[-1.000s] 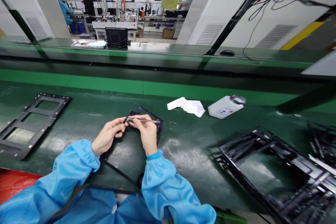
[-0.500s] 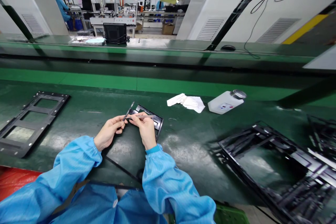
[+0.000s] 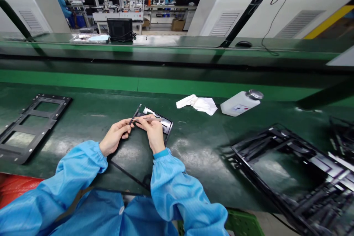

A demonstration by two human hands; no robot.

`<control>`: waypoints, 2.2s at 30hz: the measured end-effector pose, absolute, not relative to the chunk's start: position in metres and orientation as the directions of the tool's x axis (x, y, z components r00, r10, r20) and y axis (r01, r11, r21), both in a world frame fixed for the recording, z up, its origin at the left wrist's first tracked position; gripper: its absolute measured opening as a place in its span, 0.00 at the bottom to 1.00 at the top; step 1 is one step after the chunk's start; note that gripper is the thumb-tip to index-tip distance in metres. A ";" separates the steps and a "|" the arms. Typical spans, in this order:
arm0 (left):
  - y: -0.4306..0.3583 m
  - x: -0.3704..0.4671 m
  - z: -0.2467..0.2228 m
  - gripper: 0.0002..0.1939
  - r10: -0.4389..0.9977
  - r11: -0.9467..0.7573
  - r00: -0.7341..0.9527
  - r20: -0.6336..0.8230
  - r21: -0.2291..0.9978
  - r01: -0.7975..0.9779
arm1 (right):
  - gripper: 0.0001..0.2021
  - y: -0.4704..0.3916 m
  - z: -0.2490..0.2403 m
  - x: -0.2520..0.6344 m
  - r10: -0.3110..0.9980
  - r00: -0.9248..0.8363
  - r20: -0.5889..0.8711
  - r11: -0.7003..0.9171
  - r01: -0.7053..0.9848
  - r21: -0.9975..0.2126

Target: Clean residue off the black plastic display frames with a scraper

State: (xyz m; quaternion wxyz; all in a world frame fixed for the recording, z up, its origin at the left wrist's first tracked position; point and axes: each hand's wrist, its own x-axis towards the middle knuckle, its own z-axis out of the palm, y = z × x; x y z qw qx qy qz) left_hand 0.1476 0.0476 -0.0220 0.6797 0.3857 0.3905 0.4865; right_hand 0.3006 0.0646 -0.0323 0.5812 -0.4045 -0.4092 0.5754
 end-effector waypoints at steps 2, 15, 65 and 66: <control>0.047 0.148 -0.023 0.18 0.964 0.225 0.215 -0.154 0.906 -0.359 | 0.15 0.064 -0.032 0.301 1.000 -0.004 0.009 0.007 -0.326 -0.945; 0.047 0.145 -0.025 0.19 0.965 0.205 0.227 -0.131 0.917 -0.343 | 0.13 0.063 -0.031 0.301 1.000 -0.016 0.005 0.000 -0.330 -0.944; 0.046 0.147 -0.018 0.20 0.964 0.195 0.237 -0.120 0.926 -0.324 | 0.13 0.062 -0.028 0.301 1.000 0.026 0.016 0.024 -0.326 -0.945; 0.046 0.147 -0.018 0.20 0.964 0.196 0.239 -0.121 0.926 -0.323 | 0.13 0.062 -0.028 0.301 1.000 0.019 0.013 0.019 -0.322 -0.947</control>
